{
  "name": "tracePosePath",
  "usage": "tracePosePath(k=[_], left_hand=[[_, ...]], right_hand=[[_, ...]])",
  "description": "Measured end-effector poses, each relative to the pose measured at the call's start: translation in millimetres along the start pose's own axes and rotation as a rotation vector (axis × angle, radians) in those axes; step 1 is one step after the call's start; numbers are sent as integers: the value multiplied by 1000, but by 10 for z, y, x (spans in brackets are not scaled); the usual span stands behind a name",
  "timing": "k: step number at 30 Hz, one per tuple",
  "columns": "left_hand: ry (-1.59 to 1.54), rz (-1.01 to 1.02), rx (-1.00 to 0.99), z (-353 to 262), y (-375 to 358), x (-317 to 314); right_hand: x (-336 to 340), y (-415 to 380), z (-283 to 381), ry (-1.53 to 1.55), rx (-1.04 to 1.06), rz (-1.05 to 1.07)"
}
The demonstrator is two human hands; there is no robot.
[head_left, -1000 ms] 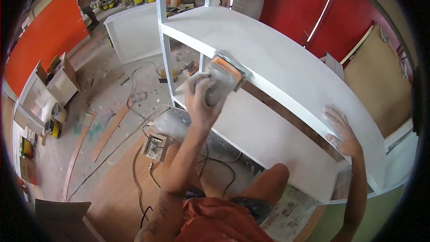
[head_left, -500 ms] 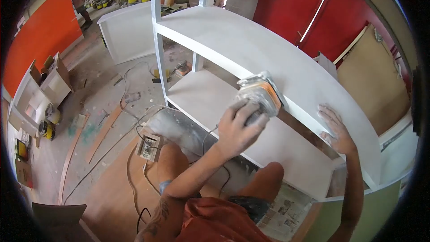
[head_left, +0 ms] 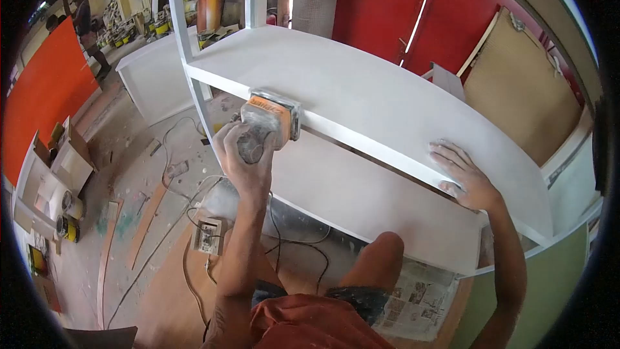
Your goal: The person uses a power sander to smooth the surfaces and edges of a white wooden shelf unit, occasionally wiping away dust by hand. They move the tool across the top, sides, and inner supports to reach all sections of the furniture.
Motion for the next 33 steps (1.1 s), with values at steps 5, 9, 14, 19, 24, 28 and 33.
tracePosePath(k=[5,9,14,19,24,28,33], left_hand=[[52,26,-89,-432,-225,-32],[-86,153,-275,-1022,-606,-253],[-52,183,-462,-1383,-811,-320],[-84,147,-336,-955,-470,-210],[20,56,-205,-275,-39,-21],[-48,-1,83,125,8,21],[27,-23,46,-74,-250,0]], right_hand=[[-24,9,9,-23,-19,21],[-12,23,24,-6,-31,9],[37,-6,-50,128,-63,-53],[53,0,-45,61,-104,-49],[0,10,-83,46,-73,-52],[-24,-4,-83,39,-49,-46],[-16,9,-55,32,-35,-36]])
Point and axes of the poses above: each hand's wrist, its own y-axis towards the middle knuckle, its own x-axis out of the back of the hand, z = x × y, the point moved 7 cm from there along y, towards the middle knuckle, and after that the axes turned 1 degree about -z, right-handed, at the moved point
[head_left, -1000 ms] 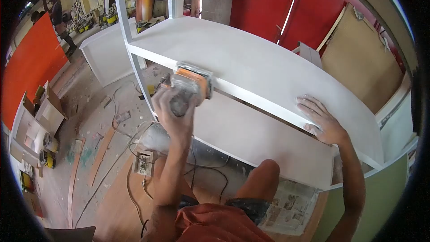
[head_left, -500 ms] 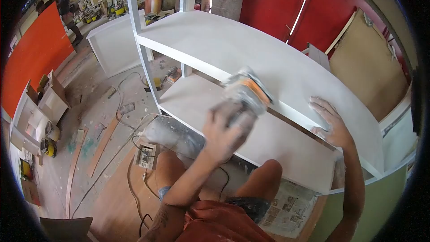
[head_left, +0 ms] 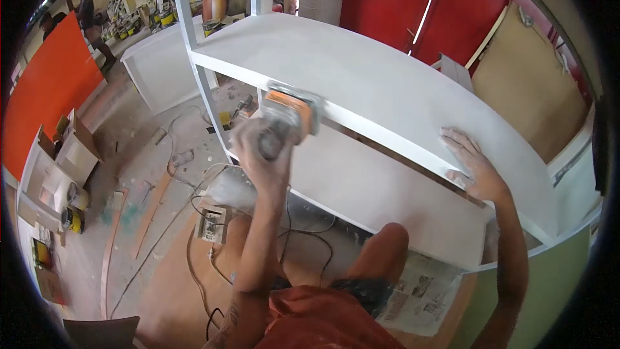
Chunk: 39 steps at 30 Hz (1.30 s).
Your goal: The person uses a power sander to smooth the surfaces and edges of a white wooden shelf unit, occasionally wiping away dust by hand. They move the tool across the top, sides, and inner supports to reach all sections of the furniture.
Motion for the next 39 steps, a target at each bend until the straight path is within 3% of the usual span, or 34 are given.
tracePosePath(k=[2,7,12,23,25,28,32,35,39], left_hand=[[-43,102,-94,-349,-212,-87],[-149,136,-224,-1066,-718,-243],[-164,151,-301,-1331,-901,-310],[-30,30,-109,-162,114,-43],[-97,-28,151,113,147,-20],[-73,-4,229,187,52,-19],[-84,-14,106,-207,-275,-85],[-73,96,-29,-693,-531,-179],[-159,139,-149,-1275,-807,-299]], right_hand=[[2,3,20,-18,5,4],[16,20,56,22,-14,-24],[14,4,31,46,-6,-36],[-9,-24,-19,40,-47,-23],[-11,-26,-8,16,8,-34],[2,-19,2,81,-22,-17],[-7,-19,0,38,-20,-17],[-1,-21,44,46,-29,-29],[45,-72,79,-49,31,-174]])
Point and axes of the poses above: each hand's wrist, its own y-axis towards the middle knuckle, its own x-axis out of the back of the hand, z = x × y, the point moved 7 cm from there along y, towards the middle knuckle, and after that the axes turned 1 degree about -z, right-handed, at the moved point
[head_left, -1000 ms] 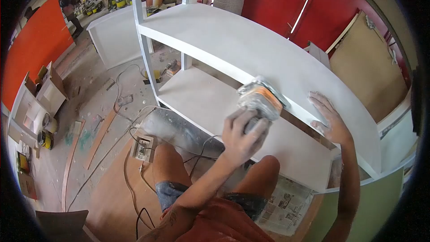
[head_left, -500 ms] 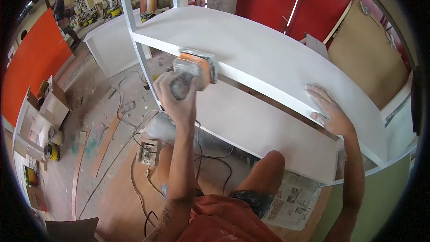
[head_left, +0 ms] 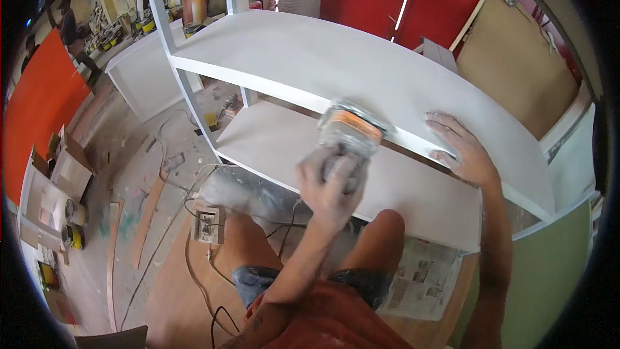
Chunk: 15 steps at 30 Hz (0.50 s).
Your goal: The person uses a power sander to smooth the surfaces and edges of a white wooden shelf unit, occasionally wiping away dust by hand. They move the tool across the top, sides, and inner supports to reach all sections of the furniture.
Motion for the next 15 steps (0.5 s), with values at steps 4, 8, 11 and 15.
tracePosePath(k=[4,8,11,15], left_hand=[[10,69,-125,-417,-134,-174],[-26,115,-197,-558,-213,-278],[-35,249,-241,-671,-182,-279],[-98,316,-249,-755,-169,-312]], right_hand=[[-90,-621,-44,128,-262,-595],[-1083,-883,624,1115,-302,-837],[-1380,-626,990,1537,-385,-788],[-1440,-617,1127,1652,-308,-843]])
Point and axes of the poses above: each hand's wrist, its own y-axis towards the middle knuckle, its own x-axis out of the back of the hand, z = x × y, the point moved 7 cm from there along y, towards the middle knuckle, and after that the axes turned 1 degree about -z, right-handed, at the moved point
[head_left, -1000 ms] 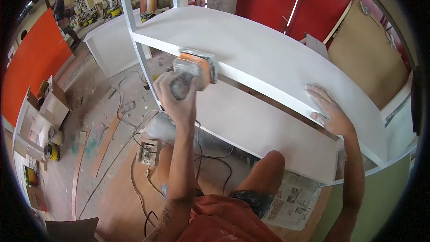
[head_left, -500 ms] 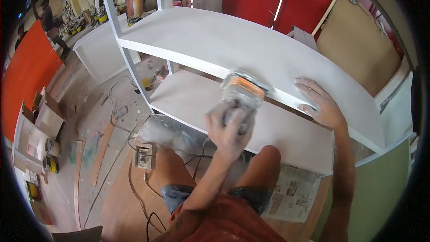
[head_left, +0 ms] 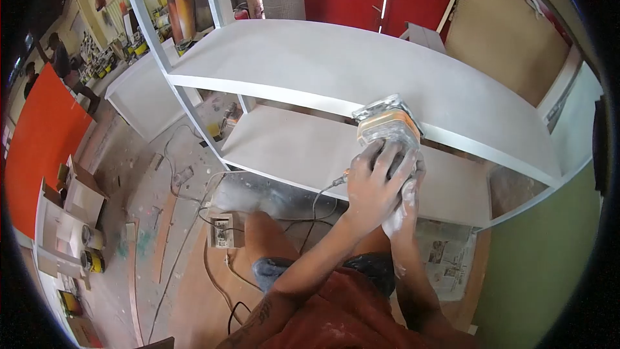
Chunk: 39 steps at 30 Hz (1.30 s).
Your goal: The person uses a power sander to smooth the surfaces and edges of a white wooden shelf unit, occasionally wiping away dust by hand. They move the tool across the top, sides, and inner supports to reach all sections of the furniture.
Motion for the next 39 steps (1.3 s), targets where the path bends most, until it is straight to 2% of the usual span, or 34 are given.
tracePosePath(k=[7,9,10,12,14,16,18,19,21,23,24,26,28,30,32,36,38,39], left_hand=[[-64,299,-203,-93,69,2],[-398,508,-123,72,109,-25],[-404,512,-128,175,166,32],[-406,657,-267,402,265,124],[-303,652,-102,1017,403,177],[58,459,-181,1577,737,282],[342,509,-190,2051,996,352],[336,512,-198,2226,1103,424],[262,770,-105,2548,1180,396],[249,783,-132,2584,1213,403],[238,791,-149,2582,1210,420],[225,796,-153,2508,1203,498],[201,789,-164,2508,1193,489],[218,794,-164,2682,1167,500],[283,794,-131,2694,1162,573],[353,741,-37,2966,1154,821],[355,678,-28,3125,1099,987],[358,615,-23,3191,1078,1060]], right_hand=[[100,-153,-102,107,68,-286],[118,-181,-67,85,104,-361],[153,-203,-28,61,165,-422],[53,-159,111,40,234,-485],[-199,-146,401,68,305,-590],[-216,-173,381,102,306,-583],[-245,-159,305,136,312,-571],[-264,-135,178,165,320,-576],[-338,-104,-31,195,336,-590],[-524,-139,-190,-406,256,-627],[-582,-168,-332,-402,250,-641],[-1146,-172,-404,-1523,548,-461],[-1347,-16,-494,-842,442,-433],[-1582,105,-619,94,201,-494],[-1630,105,-663,25,245,-516],[-1408,50,-726,140,220,-518],[-1114,-81,-541,-384,374,-622],[-948,-120,-437,-531,395,-635]])
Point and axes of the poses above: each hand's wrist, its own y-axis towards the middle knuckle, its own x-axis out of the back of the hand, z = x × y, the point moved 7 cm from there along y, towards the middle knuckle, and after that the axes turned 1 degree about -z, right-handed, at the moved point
